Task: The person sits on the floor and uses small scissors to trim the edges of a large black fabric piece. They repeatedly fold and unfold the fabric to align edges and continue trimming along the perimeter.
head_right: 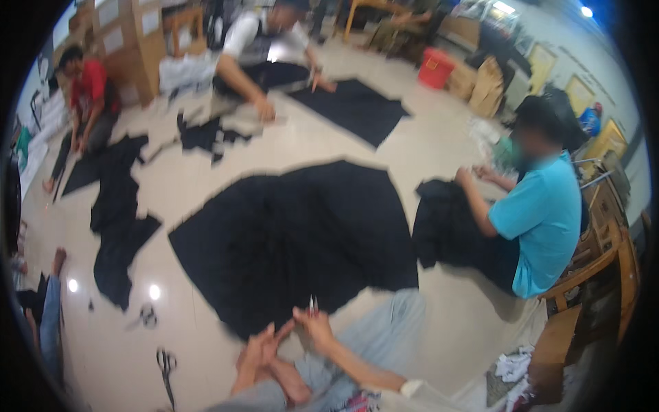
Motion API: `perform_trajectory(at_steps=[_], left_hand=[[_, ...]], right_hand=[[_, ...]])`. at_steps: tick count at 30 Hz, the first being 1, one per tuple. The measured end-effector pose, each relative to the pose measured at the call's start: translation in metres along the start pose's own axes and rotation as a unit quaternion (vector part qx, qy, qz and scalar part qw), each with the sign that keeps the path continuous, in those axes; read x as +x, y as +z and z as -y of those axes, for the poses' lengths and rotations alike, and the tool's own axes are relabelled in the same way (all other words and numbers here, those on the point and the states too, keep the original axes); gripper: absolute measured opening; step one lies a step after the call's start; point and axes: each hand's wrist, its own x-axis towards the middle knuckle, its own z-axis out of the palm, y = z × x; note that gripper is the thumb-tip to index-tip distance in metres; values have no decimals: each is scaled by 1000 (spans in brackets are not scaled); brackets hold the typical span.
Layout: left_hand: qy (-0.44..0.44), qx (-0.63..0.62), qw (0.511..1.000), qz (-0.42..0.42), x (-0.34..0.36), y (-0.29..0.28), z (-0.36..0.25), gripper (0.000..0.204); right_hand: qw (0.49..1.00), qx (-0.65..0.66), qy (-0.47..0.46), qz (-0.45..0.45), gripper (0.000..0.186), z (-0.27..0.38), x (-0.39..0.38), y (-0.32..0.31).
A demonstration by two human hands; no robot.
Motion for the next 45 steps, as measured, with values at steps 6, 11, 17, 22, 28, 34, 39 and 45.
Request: perform_trajectory(at_steps=[6,11,17,22,28,34,39,45], left_hand=[[103,86,991,12,11,-50,11,40],[123,50,991,-8,-17,-52,22,29],[58,-5,996,-72,-19,-47,22,41],[87,60,992,-73,-10,-63,28,58],[74,66,992,-81,-12,-52,22,58],[64,84,993,-46,-13,-52,20,56],[82,95,992,-23,-12,-57,22,57],[56,70,996,-9,-11,-60,23,58]], right_hand=[[997,23,32,73,66,10,-39,-4],[970,78,184,138,60,-19,-111,7],[962,92,204,159,49,-18,-112,33],[968,86,174,158,45,-22,-99,37],[969,88,183,143,43,-20,-96,44],[969,104,183,131,41,-21,-95,47],[970,113,182,119,39,-23,-94,49],[962,133,203,127,41,-23,-92,49]])
